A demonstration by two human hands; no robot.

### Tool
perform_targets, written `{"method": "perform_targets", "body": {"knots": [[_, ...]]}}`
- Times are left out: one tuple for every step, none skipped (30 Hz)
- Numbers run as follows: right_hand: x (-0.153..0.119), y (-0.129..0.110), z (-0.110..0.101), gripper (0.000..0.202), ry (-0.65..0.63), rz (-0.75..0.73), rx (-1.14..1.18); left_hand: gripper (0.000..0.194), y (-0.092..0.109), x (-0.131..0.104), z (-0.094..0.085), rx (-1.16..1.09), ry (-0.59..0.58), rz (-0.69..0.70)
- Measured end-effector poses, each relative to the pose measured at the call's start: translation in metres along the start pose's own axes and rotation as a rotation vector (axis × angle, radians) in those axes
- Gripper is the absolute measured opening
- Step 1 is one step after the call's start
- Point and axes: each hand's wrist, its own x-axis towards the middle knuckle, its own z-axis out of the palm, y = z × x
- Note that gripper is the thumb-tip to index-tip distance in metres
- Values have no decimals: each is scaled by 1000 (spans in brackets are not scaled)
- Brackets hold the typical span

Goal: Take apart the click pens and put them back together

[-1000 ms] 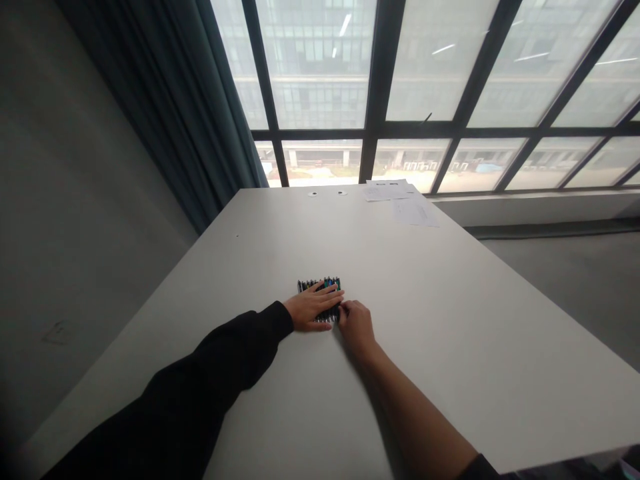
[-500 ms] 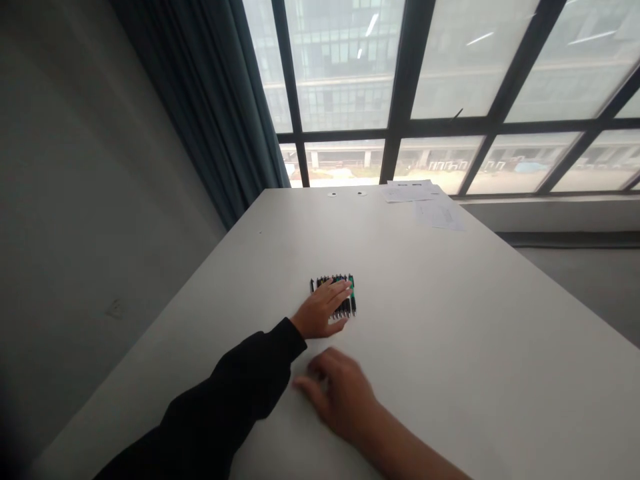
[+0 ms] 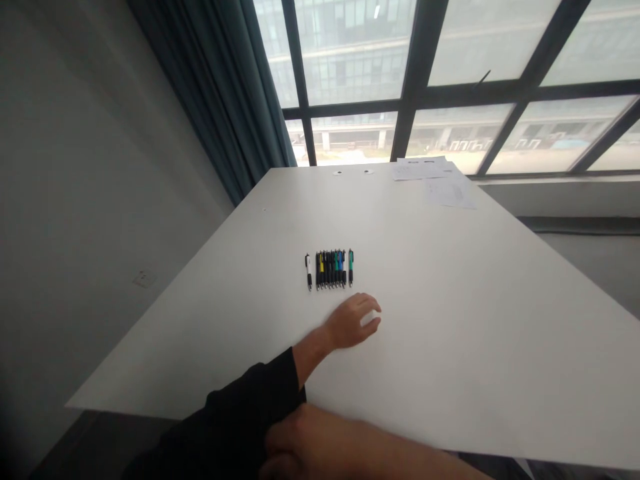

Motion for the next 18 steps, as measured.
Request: {"method": "perform_targets", "body": {"knots": [[-12,6,-15,11,5,-28,-42,15,0,-7,-2,4,-56,50],[-26,15,-33,17,46,-21,-96,17,-1,-15,-6,10,-101,86],[-40,25,-54,24,121,7,-188,21,-5,-24,-13,20,-134,109],[-54,36,-76,29,192,31,-281,25,-9,-32,-22,28,-157,124],[-67,47,-97,31,233,50,-337,32,-15,-39,-31,45,-189,135],[-79,59,-117,29,249,60,-382,43,-20,-46,-41,104,-257,144],[-90,71,-133,28,254,64,-416,54,-25,-52,-50,150,-316,148],[-98,81,-146,30,256,67,-443,64,-29,-56,-58,175,-364,154],[-104,90,-155,38,254,72,-481,71,-32,-58,-64,191,-408,156],[-108,96,-160,51,240,84,-575,77,-33,-59,-68,197,-440,151],[-110,101,-163,64,222,102,-635,82,-34,-59,-70,197,-458,146],[-110,104,-163,73,206,110,-667,86,-34,-58,-71,197,-475,137],[-110,106,-161,80,194,119,-690,90,-34,-57,-71,196,-488,129],[-110,107,-160,84,187,124,-695,93,-33,-56,-70,194,-500,123],[-109,107,-158,87,185,127,-694,95,-32,-54,-70,195,-508,117],[-108,106,-157,89,185,128,-690,97,-32,-53,-70,196,-514,112],[-107,106,-157,90,186,127,-688,98,-32,-53,-69,197,-517,108],[-106,105,-157,92,184,125,-689,99,-32,-52,-70,196,-515,100]]}}
